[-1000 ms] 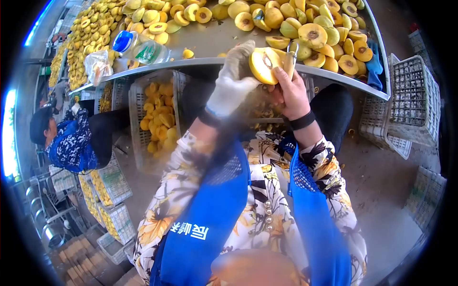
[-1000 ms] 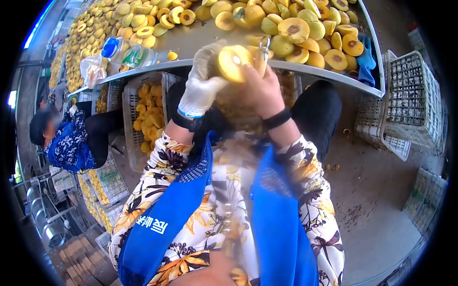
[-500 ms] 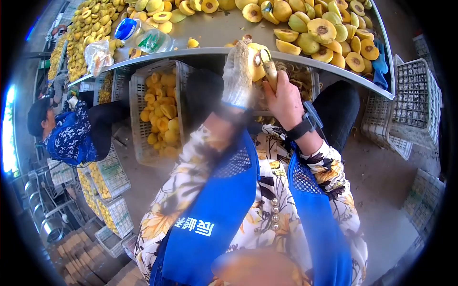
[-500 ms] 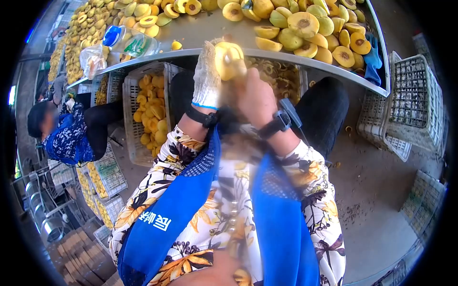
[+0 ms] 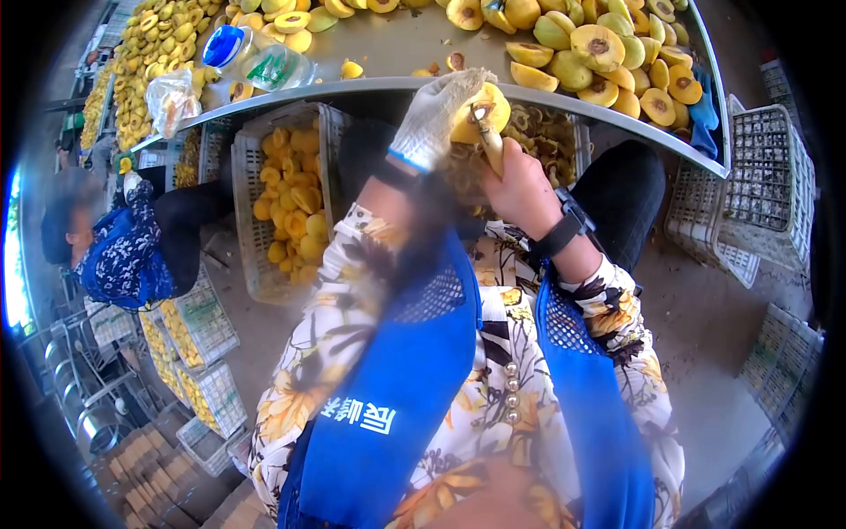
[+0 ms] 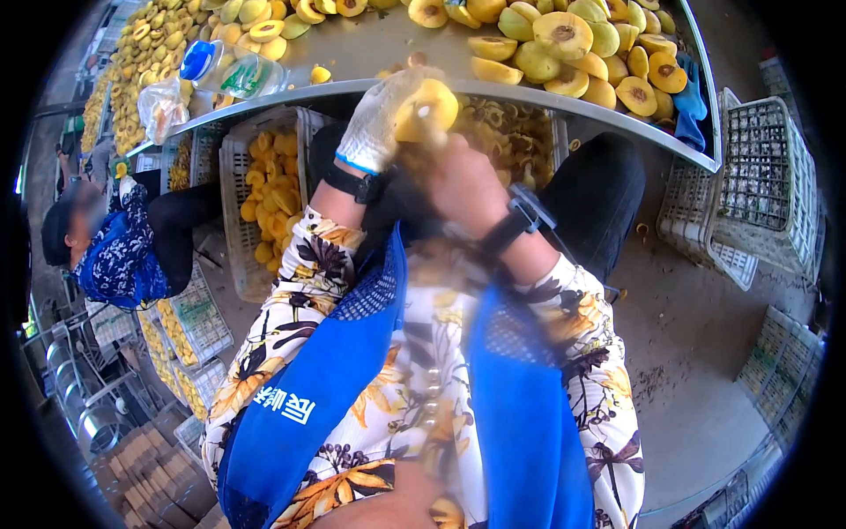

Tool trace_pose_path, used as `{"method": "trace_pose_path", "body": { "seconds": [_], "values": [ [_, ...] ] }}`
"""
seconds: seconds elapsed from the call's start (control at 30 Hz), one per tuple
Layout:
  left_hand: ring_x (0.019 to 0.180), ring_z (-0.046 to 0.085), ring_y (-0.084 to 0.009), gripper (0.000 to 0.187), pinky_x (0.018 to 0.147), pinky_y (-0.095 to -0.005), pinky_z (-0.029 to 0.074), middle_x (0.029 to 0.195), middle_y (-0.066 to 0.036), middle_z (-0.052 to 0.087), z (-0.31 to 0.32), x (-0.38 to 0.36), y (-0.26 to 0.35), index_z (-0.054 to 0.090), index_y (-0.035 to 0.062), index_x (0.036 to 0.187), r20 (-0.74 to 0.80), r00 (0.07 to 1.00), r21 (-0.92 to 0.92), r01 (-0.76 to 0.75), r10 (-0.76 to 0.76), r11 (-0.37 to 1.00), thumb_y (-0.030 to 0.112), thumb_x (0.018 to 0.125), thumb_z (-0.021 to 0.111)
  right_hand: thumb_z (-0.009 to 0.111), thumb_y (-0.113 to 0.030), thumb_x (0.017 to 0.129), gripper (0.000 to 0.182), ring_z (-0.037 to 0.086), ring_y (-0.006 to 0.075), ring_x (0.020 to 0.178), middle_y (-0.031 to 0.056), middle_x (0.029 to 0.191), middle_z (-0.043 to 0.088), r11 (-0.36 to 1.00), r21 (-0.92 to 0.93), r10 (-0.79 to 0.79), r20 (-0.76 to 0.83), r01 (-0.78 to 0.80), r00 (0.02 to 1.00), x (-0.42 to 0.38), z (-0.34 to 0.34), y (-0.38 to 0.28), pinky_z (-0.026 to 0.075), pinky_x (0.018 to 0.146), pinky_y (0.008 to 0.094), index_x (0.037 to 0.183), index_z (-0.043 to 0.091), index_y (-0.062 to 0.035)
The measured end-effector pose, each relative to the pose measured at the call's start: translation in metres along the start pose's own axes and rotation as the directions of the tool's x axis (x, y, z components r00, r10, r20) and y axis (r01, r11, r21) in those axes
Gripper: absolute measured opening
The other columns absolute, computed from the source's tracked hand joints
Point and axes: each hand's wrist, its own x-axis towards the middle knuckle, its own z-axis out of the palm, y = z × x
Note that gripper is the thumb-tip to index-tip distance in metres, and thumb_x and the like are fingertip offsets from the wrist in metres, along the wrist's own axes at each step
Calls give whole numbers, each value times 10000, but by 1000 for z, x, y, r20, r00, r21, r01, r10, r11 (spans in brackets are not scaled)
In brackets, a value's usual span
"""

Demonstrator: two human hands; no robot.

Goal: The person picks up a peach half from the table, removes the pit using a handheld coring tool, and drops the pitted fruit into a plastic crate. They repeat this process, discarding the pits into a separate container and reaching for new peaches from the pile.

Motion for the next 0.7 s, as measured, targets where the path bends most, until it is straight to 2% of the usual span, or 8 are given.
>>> {"method": "trace_pose_path", "body": {
  "seconds": [0.03,0.13,0.3,0.37,0.43,0.53,0.6,0.7],
  "values": [
    [798,599,-132,261,679,-232,500,899,-68,618,-2,4,2,594,-21,993,24,999,20,42,-43,999,201,855,592,582,-175,780,265,563,415,723,262,743,570,999,39,-13,-27,14,1000,0,2,1,451,636,428,881,466,41],
    [861,577,-131,292,775,-244,475,980,-61,588,2,-3,-16,547,4,1067,-62,921,148,-374,386,916,238,894,525,555,-163,785,232,573,360,660,230,707,570,986,145,-64,-106,79,992,3,8,5,457,610,392,857,477,44],
    [914,570,-150,315,751,-261,487,1026,-63,576,18,-19,-16,504,7,1108,-235,965,-155,-152,113,976,235,893,533,500,-128,800,182,530,192,454,120,609,549,959,280,-33,-55,47,998,2,20,7,438,449,313,890,483,29],
    [868,581,-138,327,709,-239,489,1016,-74,583,-8,-5,-38,504,9,1098,-109,919,395,-311,380,865,245,877,555,484,-110,802,167,483,143,398,77,586,524,905,421,34,61,-57,998,0,21,3,400,386,277,914,472,12],
    [835,593,-144,325,686,-232,489,1003,-84,591,-14,2,-44,512,13,1080,-5,874,583,-392,486,711,242,857,573,469,-95,804,156,448,116,364,48,573,502,844,515,77,159,-149,984,-4,19,-3,371,344,253,930,460,-2],
    [827,602,-183,306,687,-247,485,985,-95,601,-6,2,-39,532,20,1058,-151,923,362,-281,354,889,219,832,582,454,-78,806,137,417,109,348,30,565,477,764,593,106,273,-254,956,-8,15,-9,345,323,243,929,444,-18],
    [848,598,-206,299,698,-258,483,980,-100,601,3,0,-26,541,23,1067,-302,952,20,52,-43,998,204,830,570,449,-74,807,116,398,107,344,24,560,463,707,634,106,342,-312,934,-10,12,-10,335,319,244,912,442,-26],
    [480,536,-139,186,441,-241,435,627,-46,572,10,1,-29,603,62,776,-362,931,-54,-79,54,995,235,795,668,465,-58,816,96,359,88,341,6,552,423,597,697,115,415,-397,903,-13,9,-12,307,313,231,908,444,-42]
  ]
}}
